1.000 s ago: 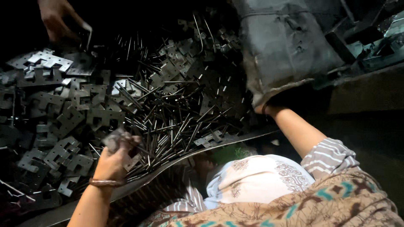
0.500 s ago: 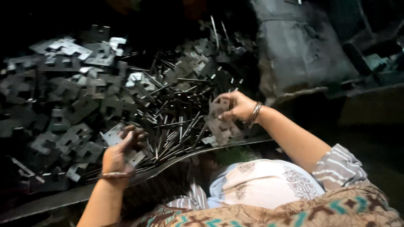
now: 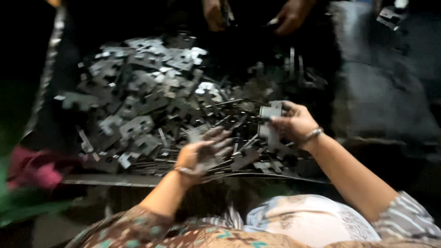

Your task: The person picks up metal brackets and pins from a large bin and sorts them into a smaller container.

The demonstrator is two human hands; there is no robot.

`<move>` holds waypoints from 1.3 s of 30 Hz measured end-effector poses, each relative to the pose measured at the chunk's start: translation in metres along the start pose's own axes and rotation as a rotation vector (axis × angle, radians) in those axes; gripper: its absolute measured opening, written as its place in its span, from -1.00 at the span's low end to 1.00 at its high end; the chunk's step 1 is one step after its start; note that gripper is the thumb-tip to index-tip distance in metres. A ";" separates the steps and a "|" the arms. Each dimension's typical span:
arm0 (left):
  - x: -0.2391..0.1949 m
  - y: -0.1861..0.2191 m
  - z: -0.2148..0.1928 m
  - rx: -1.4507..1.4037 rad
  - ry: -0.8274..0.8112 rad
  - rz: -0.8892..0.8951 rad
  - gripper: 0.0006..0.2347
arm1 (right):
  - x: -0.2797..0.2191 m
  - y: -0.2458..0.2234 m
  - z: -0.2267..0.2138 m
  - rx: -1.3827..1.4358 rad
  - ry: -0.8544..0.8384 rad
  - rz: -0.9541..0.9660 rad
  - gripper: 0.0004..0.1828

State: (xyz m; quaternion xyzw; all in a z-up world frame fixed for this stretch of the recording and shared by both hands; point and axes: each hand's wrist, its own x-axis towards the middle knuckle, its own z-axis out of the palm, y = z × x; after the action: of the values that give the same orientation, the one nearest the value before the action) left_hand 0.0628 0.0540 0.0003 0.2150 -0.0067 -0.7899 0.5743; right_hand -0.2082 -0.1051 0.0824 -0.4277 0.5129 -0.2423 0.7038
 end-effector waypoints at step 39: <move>0.091 0.089 -0.046 2.105 0.822 0.656 -0.63 | 0.011 0.094 0.026 -1.588 -0.391 -1.055 -0.28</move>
State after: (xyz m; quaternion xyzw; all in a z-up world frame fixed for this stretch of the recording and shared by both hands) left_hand 0.1363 -0.0481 -0.0484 0.8100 -0.5249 -0.0807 0.2487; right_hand -0.1893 -0.0565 -0.0004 -0.9854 0.1436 -0.0347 0.0845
